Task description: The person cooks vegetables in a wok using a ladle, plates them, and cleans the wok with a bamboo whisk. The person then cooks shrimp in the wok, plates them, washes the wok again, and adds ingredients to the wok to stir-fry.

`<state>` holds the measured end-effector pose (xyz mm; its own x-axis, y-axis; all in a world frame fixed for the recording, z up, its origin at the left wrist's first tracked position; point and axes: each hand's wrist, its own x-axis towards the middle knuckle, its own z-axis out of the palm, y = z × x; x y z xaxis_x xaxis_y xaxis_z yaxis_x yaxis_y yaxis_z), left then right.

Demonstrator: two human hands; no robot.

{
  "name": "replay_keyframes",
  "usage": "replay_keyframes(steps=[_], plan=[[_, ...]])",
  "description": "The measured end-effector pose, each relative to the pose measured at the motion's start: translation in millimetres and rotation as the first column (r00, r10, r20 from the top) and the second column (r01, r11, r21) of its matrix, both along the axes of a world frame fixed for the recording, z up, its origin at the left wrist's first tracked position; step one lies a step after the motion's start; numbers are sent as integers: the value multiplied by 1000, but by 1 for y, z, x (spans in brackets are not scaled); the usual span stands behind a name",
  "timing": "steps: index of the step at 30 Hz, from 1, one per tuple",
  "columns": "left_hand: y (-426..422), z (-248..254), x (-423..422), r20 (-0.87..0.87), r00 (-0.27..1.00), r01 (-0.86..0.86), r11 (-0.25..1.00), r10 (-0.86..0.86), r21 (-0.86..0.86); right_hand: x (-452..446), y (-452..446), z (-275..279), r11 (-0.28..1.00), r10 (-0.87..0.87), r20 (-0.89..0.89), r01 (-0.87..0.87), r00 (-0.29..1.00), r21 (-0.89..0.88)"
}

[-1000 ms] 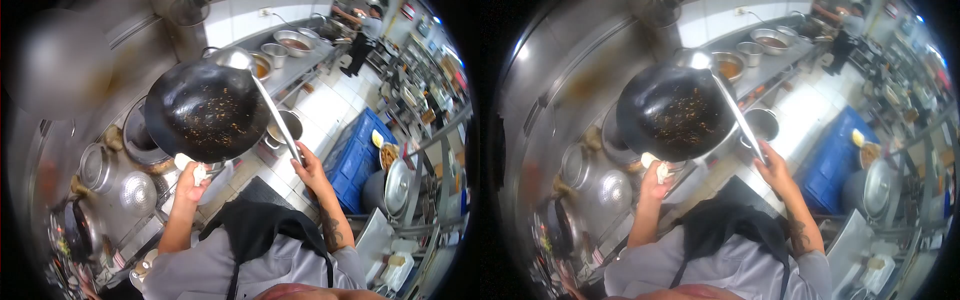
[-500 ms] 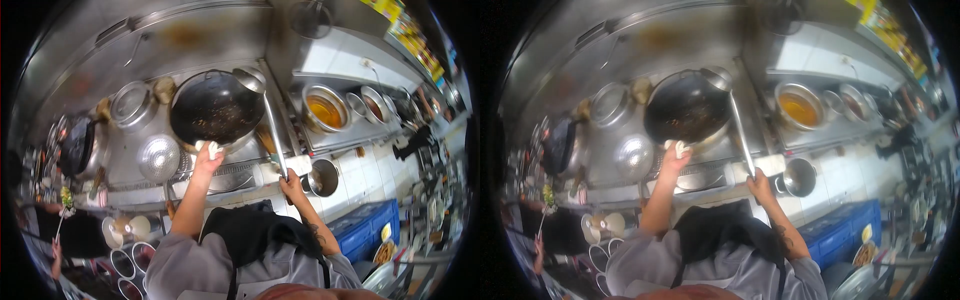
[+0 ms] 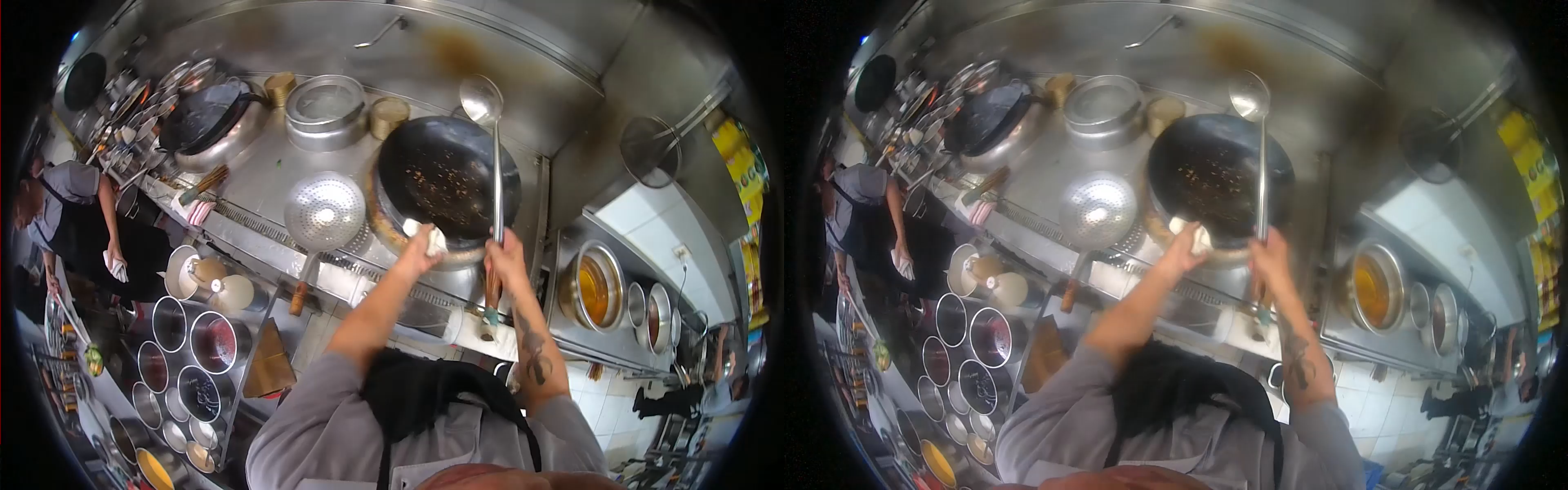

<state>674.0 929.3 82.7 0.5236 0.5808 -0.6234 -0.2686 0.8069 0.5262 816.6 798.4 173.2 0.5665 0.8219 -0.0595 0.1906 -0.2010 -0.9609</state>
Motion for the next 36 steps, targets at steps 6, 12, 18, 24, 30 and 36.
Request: replay_keyframes(steps=[6,12,18,24,30,36], plan=[[-33,-6,-120,-178,952,306,804,-249,510,-15,195,53,978,163,54,-154,985,-143],[-79,-76,-324,-509,734,674,570,-449,469,-32,368,26,864,245,305,-65,920,-499],[-181,-169,-443,-707,467,588,784,-531,-200,-27,438,0,950,143,-670,-291,729,-113],[-364,-259,-489,-659,517,13,775,-546,-632,-27,411,48,877,274,195,-162,942,-452],[-330,-240,-483,-632,563,162,821,-533,-548,-9,406,26,961,222,301,-156,927,-230],[-245,-223,-474,-669,614,262,907,-420,-329,-97,438,-20,930,323,195,-271,926,-250]])
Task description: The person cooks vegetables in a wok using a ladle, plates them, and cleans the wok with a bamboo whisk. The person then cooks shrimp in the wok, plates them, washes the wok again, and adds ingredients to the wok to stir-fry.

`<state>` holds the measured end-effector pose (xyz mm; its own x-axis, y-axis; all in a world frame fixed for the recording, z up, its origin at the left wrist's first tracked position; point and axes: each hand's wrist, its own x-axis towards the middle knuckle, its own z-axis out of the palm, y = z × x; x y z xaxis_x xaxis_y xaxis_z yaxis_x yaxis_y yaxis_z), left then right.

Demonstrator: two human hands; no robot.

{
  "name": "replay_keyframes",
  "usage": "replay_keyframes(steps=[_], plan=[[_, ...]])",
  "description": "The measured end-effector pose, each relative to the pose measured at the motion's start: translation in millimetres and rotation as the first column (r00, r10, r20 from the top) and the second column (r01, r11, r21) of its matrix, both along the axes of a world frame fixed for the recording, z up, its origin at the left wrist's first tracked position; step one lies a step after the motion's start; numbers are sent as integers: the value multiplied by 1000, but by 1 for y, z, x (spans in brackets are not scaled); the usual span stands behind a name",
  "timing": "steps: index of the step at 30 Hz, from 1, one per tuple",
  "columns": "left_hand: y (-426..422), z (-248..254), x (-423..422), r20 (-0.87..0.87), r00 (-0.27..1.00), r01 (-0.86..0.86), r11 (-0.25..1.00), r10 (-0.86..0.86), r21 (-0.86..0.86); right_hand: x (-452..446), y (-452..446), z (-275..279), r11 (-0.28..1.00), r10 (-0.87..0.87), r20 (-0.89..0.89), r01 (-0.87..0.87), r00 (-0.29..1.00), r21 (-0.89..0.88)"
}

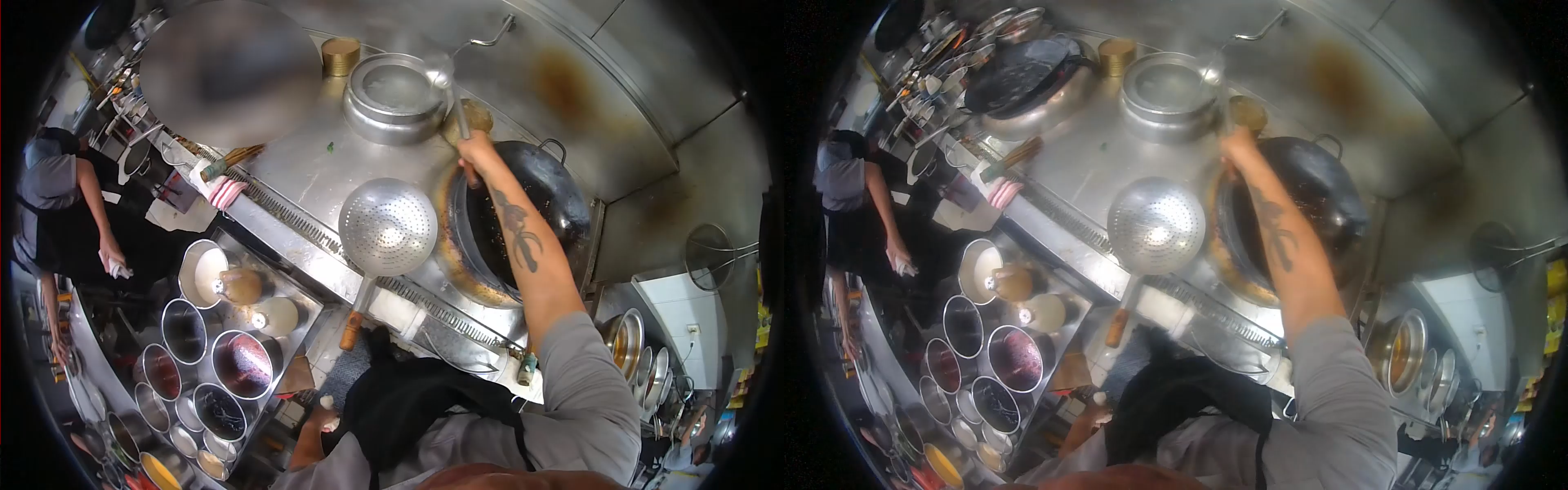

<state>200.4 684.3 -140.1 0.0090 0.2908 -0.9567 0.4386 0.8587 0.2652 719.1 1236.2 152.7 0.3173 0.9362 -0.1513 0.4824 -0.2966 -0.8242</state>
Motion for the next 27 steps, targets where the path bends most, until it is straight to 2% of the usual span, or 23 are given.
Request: replay_keyframes(steps=[1,3,4,5,6,7,9,10,13,14,18,21,25,27], plan=[[14,20,6,-22,1000,-17,1000,18,12,-13,1,-11,999,-21,-110,24,994,28],[37,56,16,-68,996,-51,998,53,41,-33,21,-28,989,-71,-150,51,986,-136],[41,62,16,-89,994,-65,996,70,59,-37,21,-19,978,-76,-479,-29,874,-207],[30,49,10,-59,991,-112,984,121,135,-39,19,-1,960,-104,-746,-129,657,-247],[10,23,3,-22,986,-159,965,167,211,-39,17,11,939,-153,-918,-235,365,-250],[-15,-14,-9,20,978,-204,937,207,285,-39,17,12,966,-138,-984,-205,116,-159],[-31,-13,-17,-67,979,-179,971,191,160,-34,17,8,997,-43,-923,-80,-383,-13],[-37,-10,-20,-112,979,-161,983,170,85,-33,9,13,998,39,-907,-32,-419,58],[-51,-5,-22,-183,978,-105,994,97,-35,-17,-31,41,991,-41,-816,-125,-576,38],[-52,-7,-19,-191,978,-87,995,77,-41,-14,-53,52,993,-40,-815,-117,-579,34],[-32,-10,-8,-177,984,-7,1000,3,-22,19,-139,78,989,5,-850,-122,-527,82],[5,-15,8,-148,989,15,999,-9,42,40,-218,102,968,0,-830,-208,-557,139],[48,-15,36,-108,994,7,991,7,130,69,-312,119,994,-49,-859,-108,-510,7],[59,-11,50,-51,999,29,980,-19,199,86,-337,118,996,-63,-907,-77,-417,-34]])
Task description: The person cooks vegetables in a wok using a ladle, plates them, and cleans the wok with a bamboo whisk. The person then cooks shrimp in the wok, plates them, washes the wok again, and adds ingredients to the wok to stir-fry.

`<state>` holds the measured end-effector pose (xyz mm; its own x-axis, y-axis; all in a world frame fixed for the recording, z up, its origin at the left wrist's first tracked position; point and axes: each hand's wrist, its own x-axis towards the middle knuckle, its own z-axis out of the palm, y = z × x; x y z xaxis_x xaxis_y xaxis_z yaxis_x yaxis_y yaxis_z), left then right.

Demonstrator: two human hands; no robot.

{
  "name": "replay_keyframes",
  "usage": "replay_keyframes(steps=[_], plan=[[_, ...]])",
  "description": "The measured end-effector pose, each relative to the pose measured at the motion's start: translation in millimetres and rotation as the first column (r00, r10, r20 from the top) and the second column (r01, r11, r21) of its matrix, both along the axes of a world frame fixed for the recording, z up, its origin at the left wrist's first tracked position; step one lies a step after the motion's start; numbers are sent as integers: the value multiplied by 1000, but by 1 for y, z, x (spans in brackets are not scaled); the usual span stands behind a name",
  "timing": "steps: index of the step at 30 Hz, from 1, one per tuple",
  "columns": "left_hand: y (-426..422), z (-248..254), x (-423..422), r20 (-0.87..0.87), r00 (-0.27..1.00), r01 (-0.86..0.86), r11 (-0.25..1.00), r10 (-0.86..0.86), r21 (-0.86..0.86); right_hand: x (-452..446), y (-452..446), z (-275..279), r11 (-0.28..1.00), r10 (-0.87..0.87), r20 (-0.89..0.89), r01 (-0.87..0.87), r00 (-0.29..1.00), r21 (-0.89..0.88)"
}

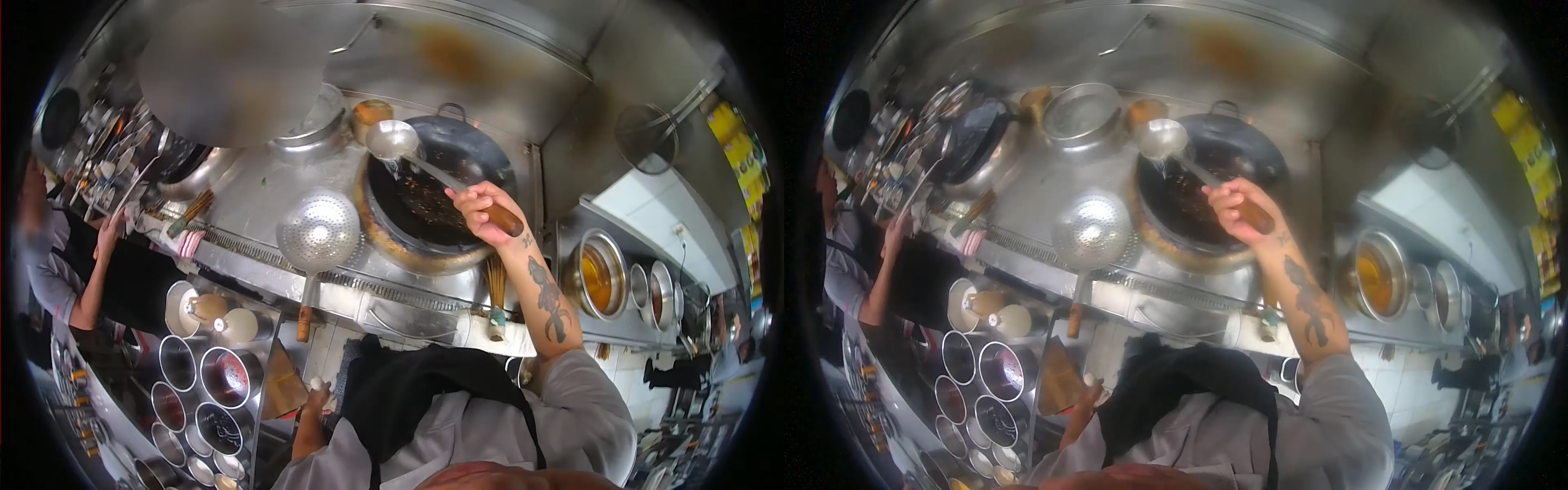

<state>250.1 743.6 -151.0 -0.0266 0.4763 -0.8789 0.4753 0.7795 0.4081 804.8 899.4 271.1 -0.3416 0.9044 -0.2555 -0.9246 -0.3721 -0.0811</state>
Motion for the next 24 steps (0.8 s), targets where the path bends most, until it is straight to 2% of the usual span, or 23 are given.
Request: replay_keyframes(steps=[2,3,6,7,9,10,11,14,15,18,19,21,24], plan=[[12,19,12,66,996,56,996,-60,66,14,-17,0,997,-44,89,49,995,-53],[21,34,19,7,980,199,980,-199,8,18,-22,2,986,-105,261,134,959,-94],[17,17,27,-78,988,124,987,-132,-98,51,-17,-24,996,-24,582,71,813,-58],[16,18,26,-75,986,141,986,-148,-90,50,-18,-18,986,-25,598,117,801,-117],[7,21,25,-70,983,165,983,-171,-83,54,-30,-17,974,-22,880,207,474,-87],[3,22,24,-69,982,172,982,-177,-82,57,-36,-18,968,-5,962,243,272,-63],[-2,23,23,-72,981,176,981,-182,-81,59,-43,-23,952,-26,995,305,101,-6],[-16,29,21,-83,978,184,980,-190,-82,72,-93,-30,941,-137,964,275,-230,199],[-21,31,20,-88,978,183,980,-190,-79,80,-109,-44,938,-105,960,295,-258,182],[-27,48,27,-102,976,183,980,-190,-71,73,-177,-70,852,-280,904,350,-322,388],[-29,54,30,-105,976,182,981,-188,-66,80,-200,-96,850,-262,862,319,-435,420],[-29,62,35,-105,976,185,981,-190,-60,88,-240,-165,841,-218,829,332,-516,427],[-28,69,39,-103,972,205,977,-210,-52,83,-289,-222,856,-72,919,449,-387,256]])
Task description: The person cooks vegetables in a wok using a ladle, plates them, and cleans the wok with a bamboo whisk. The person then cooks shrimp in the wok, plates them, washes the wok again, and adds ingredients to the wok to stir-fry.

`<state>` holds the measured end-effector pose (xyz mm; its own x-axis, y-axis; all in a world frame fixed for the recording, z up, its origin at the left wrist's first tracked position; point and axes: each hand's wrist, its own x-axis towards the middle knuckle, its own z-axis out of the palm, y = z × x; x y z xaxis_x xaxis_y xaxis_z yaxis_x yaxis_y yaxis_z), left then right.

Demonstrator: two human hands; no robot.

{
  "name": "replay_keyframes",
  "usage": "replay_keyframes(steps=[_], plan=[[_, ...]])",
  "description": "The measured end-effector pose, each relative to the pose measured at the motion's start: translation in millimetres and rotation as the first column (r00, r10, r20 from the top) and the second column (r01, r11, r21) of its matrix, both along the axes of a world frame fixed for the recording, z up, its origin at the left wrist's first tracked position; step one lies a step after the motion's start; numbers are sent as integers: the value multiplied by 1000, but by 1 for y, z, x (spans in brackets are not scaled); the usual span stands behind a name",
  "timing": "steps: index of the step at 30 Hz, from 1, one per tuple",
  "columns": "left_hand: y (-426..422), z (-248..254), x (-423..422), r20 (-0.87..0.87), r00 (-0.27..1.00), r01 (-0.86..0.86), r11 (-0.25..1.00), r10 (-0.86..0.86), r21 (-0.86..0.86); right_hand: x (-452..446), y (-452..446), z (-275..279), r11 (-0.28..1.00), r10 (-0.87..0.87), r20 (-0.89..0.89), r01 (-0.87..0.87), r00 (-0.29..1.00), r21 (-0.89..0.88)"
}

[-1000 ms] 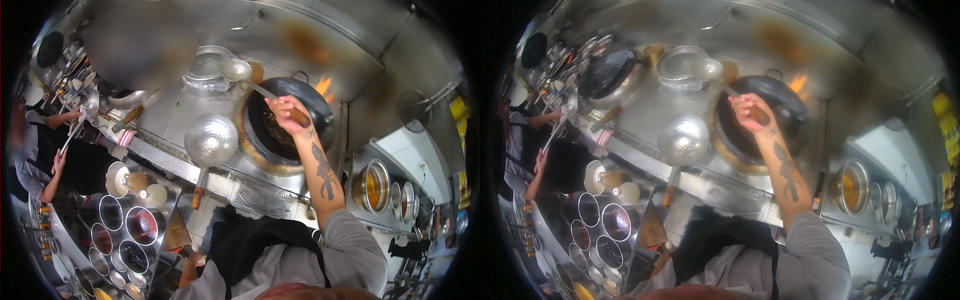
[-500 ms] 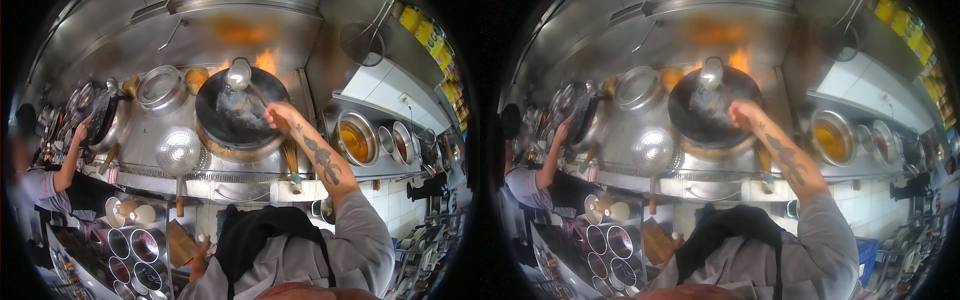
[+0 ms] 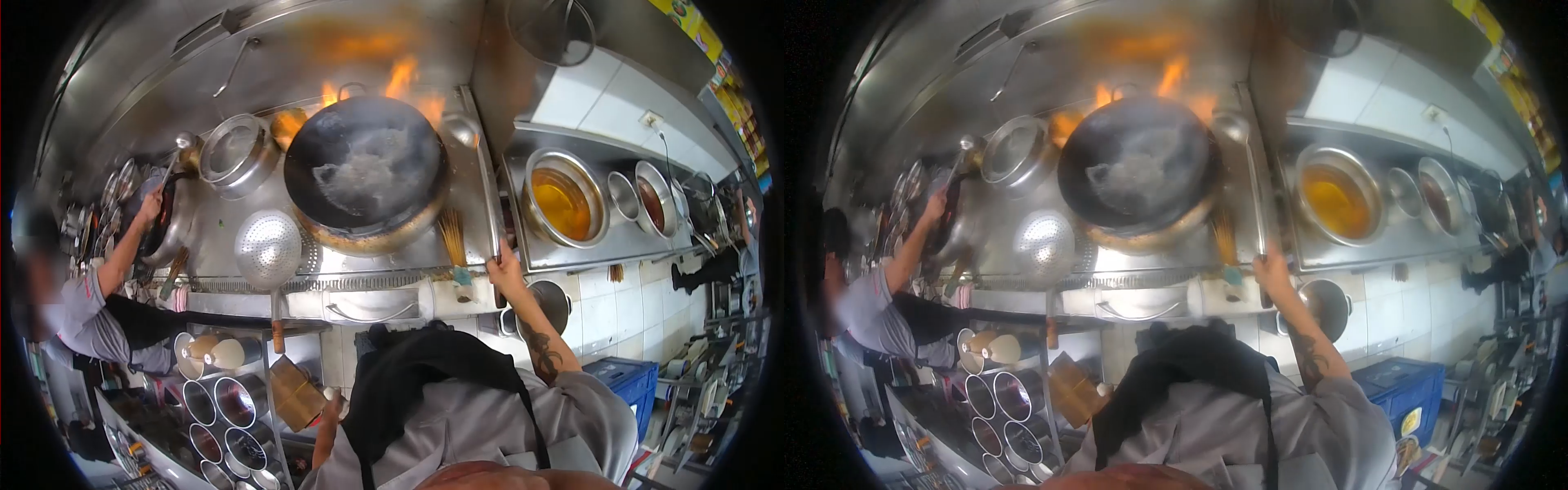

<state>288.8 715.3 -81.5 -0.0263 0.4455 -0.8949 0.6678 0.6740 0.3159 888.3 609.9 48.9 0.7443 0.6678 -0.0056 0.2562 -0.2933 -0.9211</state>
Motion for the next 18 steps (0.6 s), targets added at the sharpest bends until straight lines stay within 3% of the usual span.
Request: replay_keyframes(steps=[2,3,6,9,13,16,18], plan=[[4,2,-2,1,1000,15,1000,-15,7,-13,-21,-15,992,-70,-160,51,985,-117],[6,3,-4,0,1000,22,1000,-22,13,-14,-27,-46,994,-82,-18,80,996,-69],[17,8,-6,-2,999,36,999,-36,25,-24,-39,-72,973,-8,322,82,947,-216],[28,10,-10,-1,999,45,998,-45,36,-30,-43,-67,888,34,440,175,897,-425],[41,8,-13,8,999,51,998,-51,44,-30,-7,-47,886,177,649,167,740,-432],[47,1,-9,27,999,44,998,-45,41,-51,44,-15,681,221,185,-16,958,-732],[47,-4,-8,42,998,38,999,-39,32,-48,49,-20,696,257,122,-96,959,-711]])
